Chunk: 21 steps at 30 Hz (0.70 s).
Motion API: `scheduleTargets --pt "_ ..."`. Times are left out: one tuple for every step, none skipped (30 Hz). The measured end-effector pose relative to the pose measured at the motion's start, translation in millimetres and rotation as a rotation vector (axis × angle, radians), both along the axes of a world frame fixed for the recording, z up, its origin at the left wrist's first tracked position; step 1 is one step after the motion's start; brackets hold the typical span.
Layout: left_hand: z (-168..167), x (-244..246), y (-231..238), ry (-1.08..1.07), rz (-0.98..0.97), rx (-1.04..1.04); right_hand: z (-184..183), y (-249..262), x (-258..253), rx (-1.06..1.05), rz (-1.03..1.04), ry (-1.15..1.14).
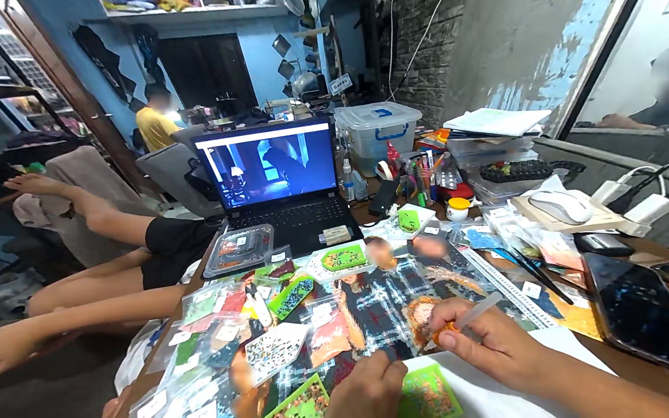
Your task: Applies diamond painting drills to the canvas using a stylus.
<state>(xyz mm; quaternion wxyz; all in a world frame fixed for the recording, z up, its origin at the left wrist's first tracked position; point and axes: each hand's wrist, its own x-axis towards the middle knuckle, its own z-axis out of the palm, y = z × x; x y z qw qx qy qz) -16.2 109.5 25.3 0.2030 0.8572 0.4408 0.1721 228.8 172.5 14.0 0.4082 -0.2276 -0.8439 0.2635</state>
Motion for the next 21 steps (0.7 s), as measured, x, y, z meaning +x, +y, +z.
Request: scheduleTargets --pt "0.1 0.1 0.0 -0.002 0.002 -0.001 0.8 -0.7 -0.3 -0.002 -0.005 0.004" --pt "0.1 0.3 -0.1 -0.002 0.006 0.001 1.6 -1.4 -0.8 -0.001 -0.009 0.011" --pt "0.5 0.4 -0.2 -0.001 0.010 0.003 2.2 -2.0 -1.3 0.002 -0.012 0.016" --pt "1.2 0.5 -0.2 0.003 0.013 0.003 2.7 -2.3 -1.8 0.006 -0.012 0.020" --pt "1.5 0.4 0.1 0.006 0.014 -0.001 2.8 -2.1 -2.1 0.008 -0.006 0.023" --pt "1.9 0.1 0.5 0.009 0.011 -0.007 2.8 -1.7 -2.6 0.004 0.003 0.025" --pt "2.6 -0.3 0.8 0.012 0.007 -0.018 2.7 -1.8 -3.1 -0.007 0.010 0.028" --pt "2.9 -0.7 1.1 0.011 0.005 -0.024 2.4 -2.2 -3.5 -0.027 0.014 0.034" --pt "3.0 -0.9 1.3 0.008 0.001 -0.026 1.9 -2.4 -3.8 -0.051 0.016 0.042" --pt "2.8 -1.2 1.4 0.003 -0.003 -0.024 1.6 -2.9 -3.9 -0.075 0.019 0.047" --pt "2.6 -1.4 1.3 -0.005 -0.005 -0.020 2.0 -3.7 -4.2 -0.094 0.017 0.043" --pt "2.4 -1.3 1.1 -0.014 -0.005 -0.011 2.7 -4.7 -4.5 -0.108 0.012 0.033" --pt "2.4 -1.2 0.9 -0.015 -0.004 -0.006 3.0 -5.5 -4.9 -0.117 0.009 0.025" --pt "2.4 -1.0 0.7 -0.014 -0.003 -0.003 3.0 -6.0 -5.1 -0.124 0.013 0.019" --pt "2.8 -0.7 0.5 -0.009 -0.001 -0.004 3.0 -6.5 -5.1 -0.127 0.017 0.015" --pt "3.4 -0.4 0.2 -0.001 0.000 -0.008 3.4 -6.9 -5.0 -0.129 0.020 0.007" --pt "4.0 -0.1 0.1 0.006 0.000 -0.009 4.2 -7.3 -4.8 -0.138 0.023 -0.002" --pt "4.5 0.2 0.0 0.013 0.001 -0.011 5.1 -7.5 -4.6 -0.152 0.026 -0.014" --pt "5.0 0.4 -0.1 0.019 0.003 -0.012 5.8 -7.7 -4.3 -0.172 0.030 -0.025" --pt "5.2 0.5 -0.1 0.027 0.006 -0.016 6.4 -8.3 -4.1 -0.202 0.031 -0.035" --pt "5.4 0.6 0.1 0.035 0.006 -0.021 7.3 -9.2 -3.8 -0.238 0.031 -0.046"
